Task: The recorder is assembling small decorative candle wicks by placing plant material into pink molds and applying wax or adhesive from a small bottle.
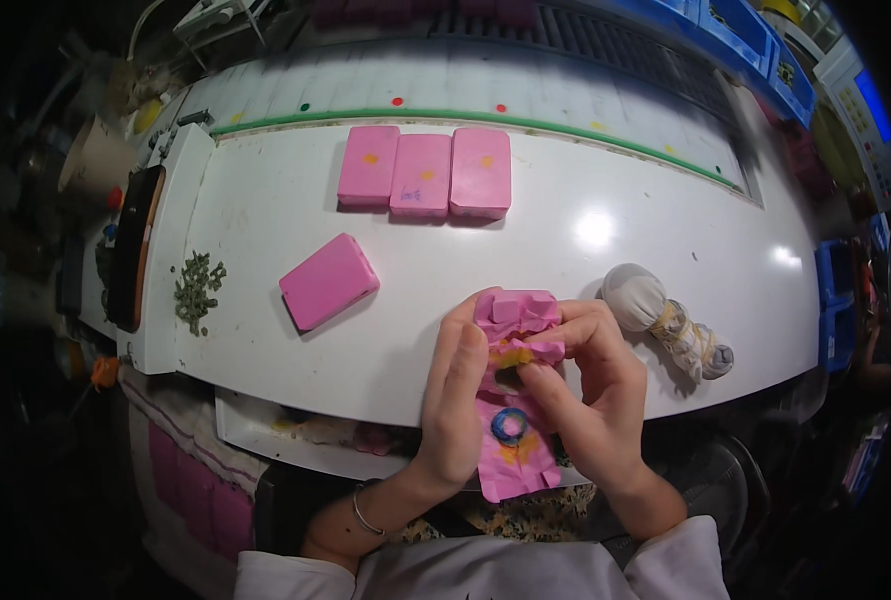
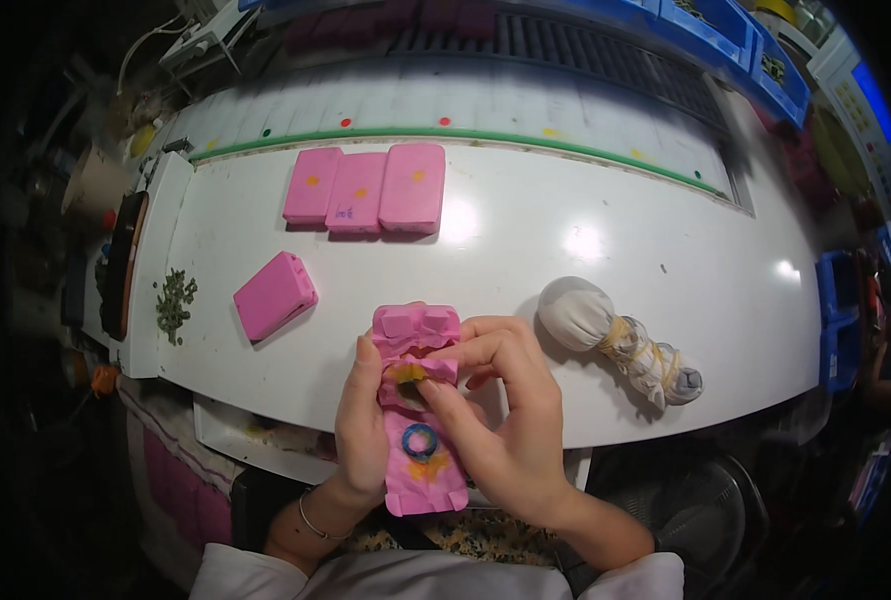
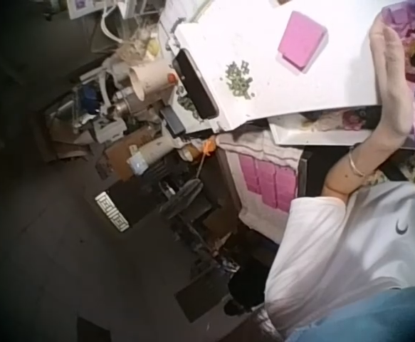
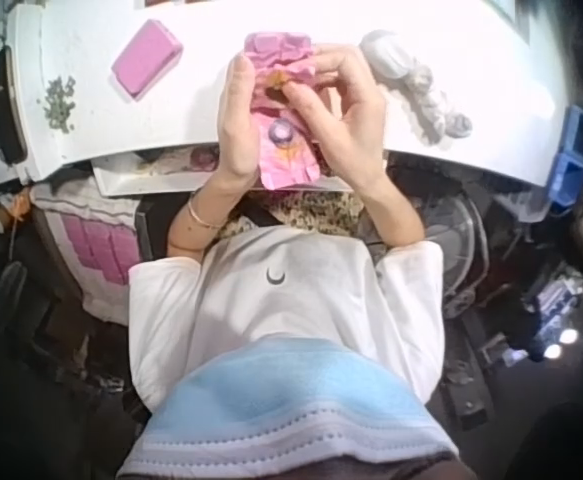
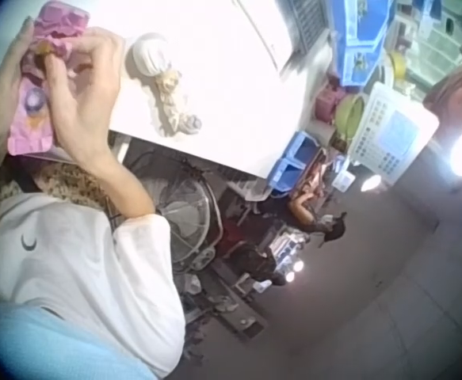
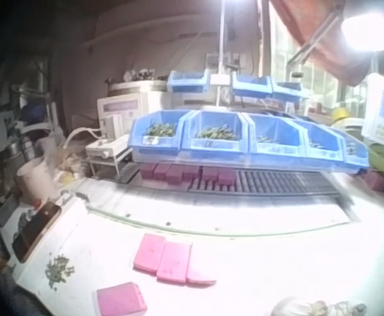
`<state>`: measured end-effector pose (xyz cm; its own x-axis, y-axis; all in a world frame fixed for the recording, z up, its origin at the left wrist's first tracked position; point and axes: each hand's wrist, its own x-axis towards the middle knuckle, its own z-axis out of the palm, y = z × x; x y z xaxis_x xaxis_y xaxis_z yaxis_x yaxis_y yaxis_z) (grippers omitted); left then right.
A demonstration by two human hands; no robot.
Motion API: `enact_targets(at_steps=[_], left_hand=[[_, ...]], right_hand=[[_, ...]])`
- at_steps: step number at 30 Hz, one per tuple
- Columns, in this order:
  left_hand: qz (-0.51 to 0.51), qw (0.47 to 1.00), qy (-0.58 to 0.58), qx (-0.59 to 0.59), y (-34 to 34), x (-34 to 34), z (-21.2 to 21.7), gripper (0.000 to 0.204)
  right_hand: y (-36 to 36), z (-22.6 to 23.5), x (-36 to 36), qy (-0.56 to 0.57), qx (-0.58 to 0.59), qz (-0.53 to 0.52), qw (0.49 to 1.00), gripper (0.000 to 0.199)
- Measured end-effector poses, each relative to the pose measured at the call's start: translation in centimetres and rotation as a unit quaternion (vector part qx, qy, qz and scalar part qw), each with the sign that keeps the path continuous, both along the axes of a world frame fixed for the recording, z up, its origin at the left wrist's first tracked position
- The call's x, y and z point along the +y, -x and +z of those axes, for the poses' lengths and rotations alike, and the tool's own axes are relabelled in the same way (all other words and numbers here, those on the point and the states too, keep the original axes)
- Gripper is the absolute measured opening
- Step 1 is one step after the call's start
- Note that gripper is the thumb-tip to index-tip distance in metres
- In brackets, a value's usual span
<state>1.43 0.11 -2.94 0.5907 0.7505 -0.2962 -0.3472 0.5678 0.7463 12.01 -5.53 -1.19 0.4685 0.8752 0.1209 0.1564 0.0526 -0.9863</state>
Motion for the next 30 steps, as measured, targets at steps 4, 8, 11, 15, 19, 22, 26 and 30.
enact_targets(at_steps=[4,8,11,15,19,22,26,30], left_hand=[[-0.051,0.992,-0.119,-0.011,0.0,0.4,0.5,0.046],[-0.033,0.993,-0.114,0.020,-0.1,0.1,0.8,0.044],[-0.024,0.989,-0.140,0.044,-0.2,0.0,0.6,0.042],[-0.031,0.994,-0.087,0.054,-0.1,0.0,0.9,0.043],[-0.098,0.995,-0.003,0.013,0.5,0.3,1.4,0.043],[-0.094,0.995,0.024,0.013,0.2,0.2,1.5,0.042],[-0.072,0.989,-0.113,0.066,-0.2,-0.3,1.0,0.047],[-0.073,0.986,-0.132,0.077,-0.4,-0.2,1.4,0.047]], right_hand=[[1.3,-0.5,0.3,-0.068,0.096,-0.092,0.989,0.028],[0.5,-0.2,0.0,-0.034,0.099,-0.046,0.993,0.033],[0.1,-0.6,-0.1,0.004,0.031,-0.014,0.999,0.034],[-0.3,-0.7,-0.3,0.024,0.128,0.025,0.991,0.027],[-0.5,0.3,-0.4,0.075,0.304,0.016,0.950,0.024],[-0.5,0.3,-0.8,0.063,0.305,0.009,0.950,0.023],[-1.1,0.4,-0.6,0.021,0.215,0.025,0.976,0.023],[-1.0,0.2,-0.4,0.048,0.253,0.024,0.966,0.021]])
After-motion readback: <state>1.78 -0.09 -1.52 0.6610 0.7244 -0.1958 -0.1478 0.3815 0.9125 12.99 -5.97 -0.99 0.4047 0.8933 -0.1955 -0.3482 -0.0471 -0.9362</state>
